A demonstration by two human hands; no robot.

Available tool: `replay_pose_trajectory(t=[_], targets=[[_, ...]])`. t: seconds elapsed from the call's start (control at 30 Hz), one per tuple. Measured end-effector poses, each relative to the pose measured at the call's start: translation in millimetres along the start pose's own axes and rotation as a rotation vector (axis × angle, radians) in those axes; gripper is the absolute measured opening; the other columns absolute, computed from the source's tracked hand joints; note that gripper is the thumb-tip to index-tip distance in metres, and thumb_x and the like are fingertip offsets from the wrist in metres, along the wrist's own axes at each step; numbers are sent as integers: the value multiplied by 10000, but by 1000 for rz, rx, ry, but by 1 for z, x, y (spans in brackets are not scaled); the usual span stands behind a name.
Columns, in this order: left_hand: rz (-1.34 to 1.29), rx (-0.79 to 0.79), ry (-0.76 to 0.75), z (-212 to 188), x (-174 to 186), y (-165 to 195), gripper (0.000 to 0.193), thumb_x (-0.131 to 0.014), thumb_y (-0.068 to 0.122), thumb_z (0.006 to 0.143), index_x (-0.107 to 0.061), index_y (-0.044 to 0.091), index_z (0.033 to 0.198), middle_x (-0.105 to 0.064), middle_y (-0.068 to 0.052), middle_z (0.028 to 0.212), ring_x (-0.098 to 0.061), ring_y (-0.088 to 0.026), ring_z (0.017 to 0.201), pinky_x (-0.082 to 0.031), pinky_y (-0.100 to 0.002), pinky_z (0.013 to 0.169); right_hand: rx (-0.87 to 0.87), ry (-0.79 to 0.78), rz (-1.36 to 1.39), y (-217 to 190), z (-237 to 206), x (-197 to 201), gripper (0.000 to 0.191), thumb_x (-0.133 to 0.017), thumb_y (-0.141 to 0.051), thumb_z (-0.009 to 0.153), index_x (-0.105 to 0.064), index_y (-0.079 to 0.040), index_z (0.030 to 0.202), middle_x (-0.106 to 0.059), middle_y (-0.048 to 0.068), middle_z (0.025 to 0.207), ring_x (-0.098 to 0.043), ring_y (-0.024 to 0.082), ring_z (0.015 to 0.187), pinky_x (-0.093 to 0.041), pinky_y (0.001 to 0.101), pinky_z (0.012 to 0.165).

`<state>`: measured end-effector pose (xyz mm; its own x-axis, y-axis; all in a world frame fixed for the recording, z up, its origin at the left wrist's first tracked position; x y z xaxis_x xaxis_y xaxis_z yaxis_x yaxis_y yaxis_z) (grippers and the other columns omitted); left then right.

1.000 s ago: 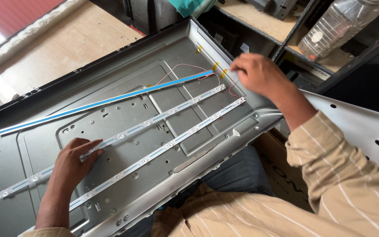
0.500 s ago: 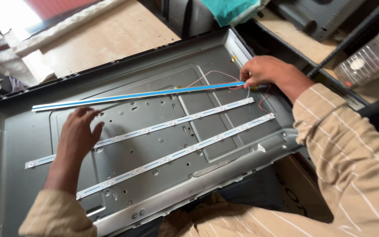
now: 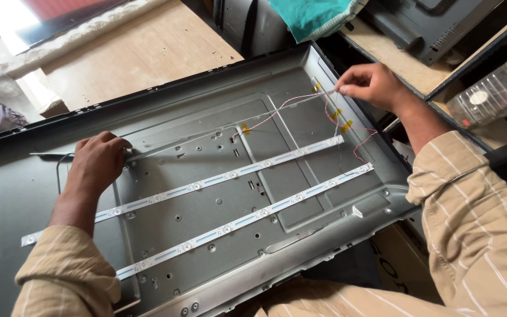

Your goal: The person is installing LED light strips onto the back panel of a television. They use a utility knife to cut the strips to size and carefully position them in parallel rows, securing them with adhesive.

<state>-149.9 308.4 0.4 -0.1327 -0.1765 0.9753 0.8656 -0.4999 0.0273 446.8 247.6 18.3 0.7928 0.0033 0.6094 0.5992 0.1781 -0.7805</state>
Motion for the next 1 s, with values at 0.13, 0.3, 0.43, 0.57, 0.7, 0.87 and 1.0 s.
replay_pose_trajectory(t=[0.13,0.3,0.43,0.57,0.7,0.87,1.0], targets=[[-158,-62,121,4,24,-16,172,-699,100,964,-781,134,1111,-756,-87,1076,-734,-238,929,-569,-428,954,17,18,507,-3,19,-8,181,-645,-151,991,-680,-11,1099,-716,168,1136,-703,197,1027,-589,388,940],[-296,-19,237,6,57,-43,263,-710,40,963,-747,100,1217,-746,-124,1141,-743,-255,931,-612,-361,794,-156,-22,843,9,47,-35,132,-546,-165,1038,-582,-39,1027,-678,244,1183,-731,275,1089,-614,461,979],[-339,30,153,12,50,-54,287,-693,36,963,-754,137,1225,-738,-115,1094,-730,-234,887,-605,-367,772,-328,-33,886,27,71,-60,173,-515,-224,1032,-545,-57,1001,-717,245,1173,-741,295,1019,-601,447,882],[-339,79,94,19,27,-61,333,-703,62,959,-757,194,1260,-727,-100,1032,-704,-224,835,-590,-377,754,-495,99,695,37,80,-76,209,-561,-280,1083,-581,-93,1175,-717,216,1236,-653,232,922,-531,386,806],[-425,111,36,26,0,-66,390,-688,63,931,-759,234,1274,-715,-84,980,-695,-232,844,-575,-397,764,121,481,-470,-32,71,-72,403,-735,-122,887,-584,-73,1258,-627,202,1284,-609,332,1088,-514,488,940],[-352,67,76,40,-11,-72,331,-714,100,927,-784,213,1230,-701,-92,1046,-654,-285,983,-541,-433,876,584,7,-675,-102,81,-133,582,-594,67,839,-632,-130,1385,-576,109,1528,-479,272,1434,-421,457,1181],[-311,40,167,45,-8,-80,312,-733,119,904,-801,207,1196,-700,-86,1098,-624,-297,1069,-507,-437,947,661,-163,-673,-121,107,-164,433,-663,-75,811,-716,-117,1239,-666,66,1267,-594,315,1284,-407,510,1162]])
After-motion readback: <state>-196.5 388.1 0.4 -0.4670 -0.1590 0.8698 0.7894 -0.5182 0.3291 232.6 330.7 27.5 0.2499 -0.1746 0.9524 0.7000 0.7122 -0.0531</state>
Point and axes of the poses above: each hand's wrist, its own z-axis towards the middle knuckle, its own x-axis out of the back of the hand, y = z × x, the point moved 6 cm from there along z, towards the middle knuckle
